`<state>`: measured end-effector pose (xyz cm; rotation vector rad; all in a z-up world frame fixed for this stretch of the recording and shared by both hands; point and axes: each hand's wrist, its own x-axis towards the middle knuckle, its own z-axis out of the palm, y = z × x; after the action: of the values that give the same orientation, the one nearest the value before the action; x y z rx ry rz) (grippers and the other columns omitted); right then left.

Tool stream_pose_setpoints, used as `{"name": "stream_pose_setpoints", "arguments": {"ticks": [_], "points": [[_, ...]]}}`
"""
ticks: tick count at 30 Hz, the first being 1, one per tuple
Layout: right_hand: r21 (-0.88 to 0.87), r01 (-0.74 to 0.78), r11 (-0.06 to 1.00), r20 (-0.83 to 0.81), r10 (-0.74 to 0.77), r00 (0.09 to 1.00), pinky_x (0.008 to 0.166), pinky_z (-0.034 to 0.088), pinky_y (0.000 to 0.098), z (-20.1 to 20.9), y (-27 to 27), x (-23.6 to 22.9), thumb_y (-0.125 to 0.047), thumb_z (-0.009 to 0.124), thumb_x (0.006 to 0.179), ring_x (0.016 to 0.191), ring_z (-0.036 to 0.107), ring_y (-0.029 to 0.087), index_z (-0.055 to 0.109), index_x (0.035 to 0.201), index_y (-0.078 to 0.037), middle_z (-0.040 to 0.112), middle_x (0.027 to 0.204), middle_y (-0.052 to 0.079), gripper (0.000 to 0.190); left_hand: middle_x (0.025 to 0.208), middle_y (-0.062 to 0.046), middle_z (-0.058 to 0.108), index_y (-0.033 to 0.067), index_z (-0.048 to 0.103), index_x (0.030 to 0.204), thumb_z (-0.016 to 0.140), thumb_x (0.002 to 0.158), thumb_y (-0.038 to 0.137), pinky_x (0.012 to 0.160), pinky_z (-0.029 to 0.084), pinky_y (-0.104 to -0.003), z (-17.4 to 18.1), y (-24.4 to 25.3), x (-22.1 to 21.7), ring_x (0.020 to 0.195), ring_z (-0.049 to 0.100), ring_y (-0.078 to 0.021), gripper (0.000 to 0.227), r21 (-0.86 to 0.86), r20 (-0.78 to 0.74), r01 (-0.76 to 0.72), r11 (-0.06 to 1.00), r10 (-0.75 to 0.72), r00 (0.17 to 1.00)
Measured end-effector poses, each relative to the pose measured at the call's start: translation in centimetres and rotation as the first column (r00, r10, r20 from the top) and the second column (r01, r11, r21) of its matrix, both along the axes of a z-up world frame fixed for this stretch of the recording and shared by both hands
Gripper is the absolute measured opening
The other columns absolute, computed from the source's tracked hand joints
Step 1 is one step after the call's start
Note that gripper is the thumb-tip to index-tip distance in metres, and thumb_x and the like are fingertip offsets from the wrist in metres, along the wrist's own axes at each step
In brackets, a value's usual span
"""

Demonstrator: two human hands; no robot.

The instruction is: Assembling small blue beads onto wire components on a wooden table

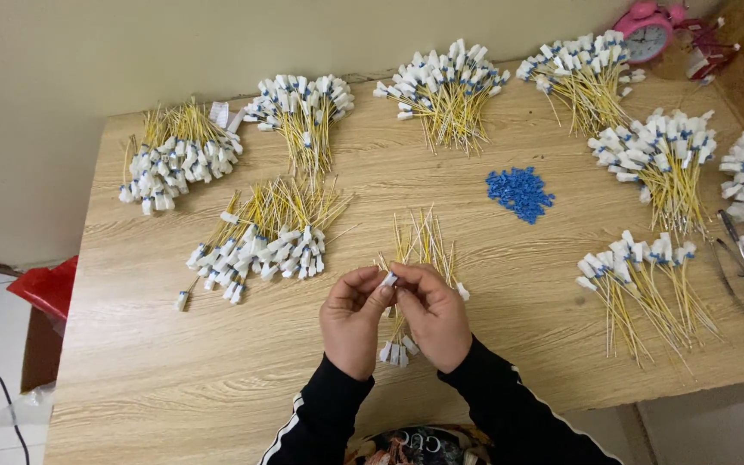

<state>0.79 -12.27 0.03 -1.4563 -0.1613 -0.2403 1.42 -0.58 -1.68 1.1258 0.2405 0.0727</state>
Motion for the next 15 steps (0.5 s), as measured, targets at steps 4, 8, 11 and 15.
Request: {"name": "stream_pose_setpoints", "arguments": {"ticks": [4,8,11,15], "points": [[0.035,-0.038,0.999,0.009,0.038,0.999,0.071,0.058,0.0362,1.4,-0.2,0.0,0.012,0.050,0.085,0.083,0.065,0.021,0.061,0.119,0.007,0.060,0.094,0.015,0.036,0.096,-0.020,0.073,-0.0033,0.063,0.109,0.070,0.080,-0.008,0.068,0.063,-0.032,1.7,-0.2,-0.2,0.080,0.070,-0.0212,0.030,-0.109,-0.039,-0.005,0.994,0.001,0.999],[-0.151,0.019,0.988,0.026,-0.016,1.000,0.070,0.056,0.0356,2.3,-0.1,-0.1,0.010,0.054,0.085,0.084,0.066,0.022,0.064,0.117,0.005,0.062,0.095,0.015,0.035,0.094,-0.018,0.072,-0.0021,0.062,0.109,0.069,0.081,-0.008,0.067,0.063,-0.030,1.5,-0.5,-0.2,0.080,0.071,-0.0211,0.029,-0.166,-0.055,-0.011,0.986,0.002,0.998],[-0.273,0.069,0.960,0.049,-0.057,0.997,0.070,0.055,0.0357,2.8,0.0,-0.2,0.009,0.057,0.083,0.084,0.066,0.025,0.066,0.116,0.003,0.062,0.093,0.016,0.034,0.092,-0.015,0.072,-0.0013,0.063,0.109,0.070,0.081,-0.007,0.066,0.062,-0.029,0.4,-0.7,-0.1,0.077,0.069,-0.0178,0.029,-0.104,-0.052,-0.017,0.994,0.011,0.999],[-0.293,0.040,0.955,0.037,-0.030,0.999,0.076,0.055,0.0389,3.3,0.5,-0.7,0.007,0.060,0.083,0.092,0.066,0.029,0.064,0.121,-0.001,0.063,0.100,0.016,0.039,0.088,-0.013,0.071,0.0022,0.067,0.102,0.073,0.079,-0.005,0.066,0.062,-0.031,0.6,0.1,1.4,0.076,0.068,-0.0163,0.025,0.013,0.000,-0.003,1.000,0.003,1.000]]}}
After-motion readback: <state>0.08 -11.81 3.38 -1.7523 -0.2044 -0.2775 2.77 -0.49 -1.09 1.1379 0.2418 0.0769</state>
